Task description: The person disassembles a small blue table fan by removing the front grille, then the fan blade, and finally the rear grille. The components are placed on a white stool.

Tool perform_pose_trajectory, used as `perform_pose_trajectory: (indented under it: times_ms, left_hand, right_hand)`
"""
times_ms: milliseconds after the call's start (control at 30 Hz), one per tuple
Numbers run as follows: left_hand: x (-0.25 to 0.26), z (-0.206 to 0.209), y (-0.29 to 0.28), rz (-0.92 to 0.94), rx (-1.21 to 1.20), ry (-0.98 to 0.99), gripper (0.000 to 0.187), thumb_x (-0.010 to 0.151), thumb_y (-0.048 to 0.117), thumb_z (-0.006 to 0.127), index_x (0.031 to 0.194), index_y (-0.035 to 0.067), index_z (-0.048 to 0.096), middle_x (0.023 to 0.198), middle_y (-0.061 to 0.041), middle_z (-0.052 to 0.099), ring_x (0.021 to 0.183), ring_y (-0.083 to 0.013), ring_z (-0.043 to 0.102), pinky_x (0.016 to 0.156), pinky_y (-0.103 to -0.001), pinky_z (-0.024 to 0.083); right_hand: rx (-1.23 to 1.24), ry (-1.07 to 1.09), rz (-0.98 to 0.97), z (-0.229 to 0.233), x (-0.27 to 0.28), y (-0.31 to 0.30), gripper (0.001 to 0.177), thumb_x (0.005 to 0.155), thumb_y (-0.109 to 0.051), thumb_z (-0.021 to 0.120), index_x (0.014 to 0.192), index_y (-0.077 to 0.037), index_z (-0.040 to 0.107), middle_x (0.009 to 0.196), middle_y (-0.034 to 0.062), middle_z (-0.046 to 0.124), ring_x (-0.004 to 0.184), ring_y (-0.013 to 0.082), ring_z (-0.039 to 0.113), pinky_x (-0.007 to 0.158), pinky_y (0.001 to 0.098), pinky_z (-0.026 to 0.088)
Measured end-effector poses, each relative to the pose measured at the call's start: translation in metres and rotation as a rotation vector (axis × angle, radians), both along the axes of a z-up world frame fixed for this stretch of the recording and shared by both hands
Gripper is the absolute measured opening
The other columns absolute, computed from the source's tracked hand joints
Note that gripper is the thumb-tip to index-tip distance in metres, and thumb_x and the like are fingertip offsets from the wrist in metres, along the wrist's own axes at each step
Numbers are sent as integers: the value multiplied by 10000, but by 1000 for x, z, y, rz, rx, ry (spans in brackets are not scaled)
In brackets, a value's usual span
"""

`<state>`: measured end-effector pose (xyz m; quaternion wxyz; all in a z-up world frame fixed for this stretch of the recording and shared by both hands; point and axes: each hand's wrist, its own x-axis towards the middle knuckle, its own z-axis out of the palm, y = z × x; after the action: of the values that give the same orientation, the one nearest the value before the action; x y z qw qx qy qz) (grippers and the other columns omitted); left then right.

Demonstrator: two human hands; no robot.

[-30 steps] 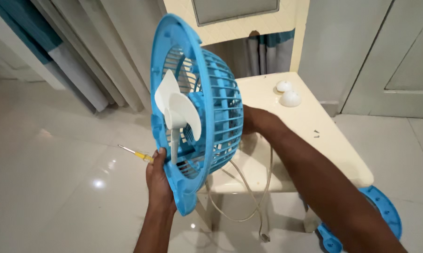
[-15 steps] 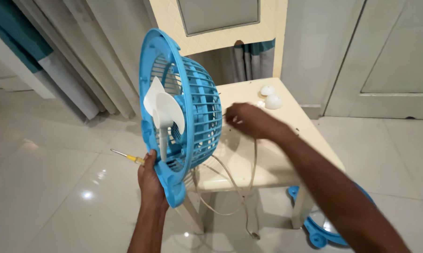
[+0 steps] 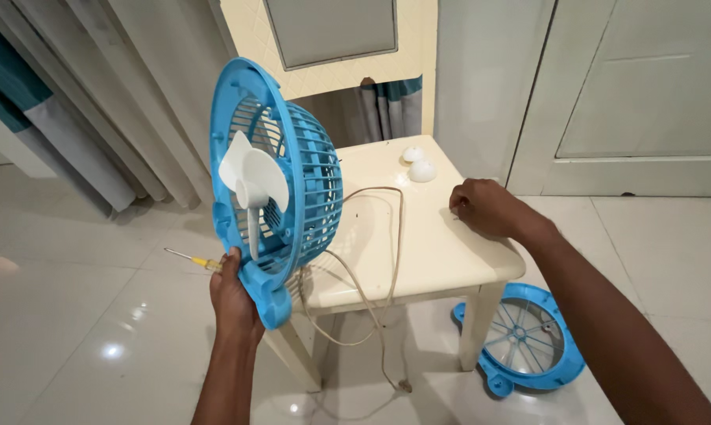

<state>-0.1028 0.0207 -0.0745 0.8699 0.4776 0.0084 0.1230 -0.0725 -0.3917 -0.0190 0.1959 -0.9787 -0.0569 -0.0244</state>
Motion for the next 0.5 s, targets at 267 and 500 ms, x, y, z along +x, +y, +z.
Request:
perform_pose_trajectory:
  times_ms: [267, 500]
  left_hand:
    - [-1, 0, -1, -14, -12, 10, 322, 1061, 289, 534, 1226, 13, 559, 1090, -119, 678, 940, -212, 686, 810, -385, 581]
    - [-3, 5, -4, -47, -41, 11, 367, 1014, 300, 524, 1241, 13, 554, 1128, -125, 690, 968, -215, 713, 834, -380, 602]
  right_hand:
    - [102, -23, 56, -5, -6, -9, 235, 976, -67, 547, 1091, -52, 751, 1075, 115, 764, 975, 257, 736, 896, 383, 579]
    - [122, -24, 46, -6, 29, -22, 235, 987, -129, 580, 1170, -98, 725, 1092, 82, 779, 974, 231, 734, 895, 387, 571]
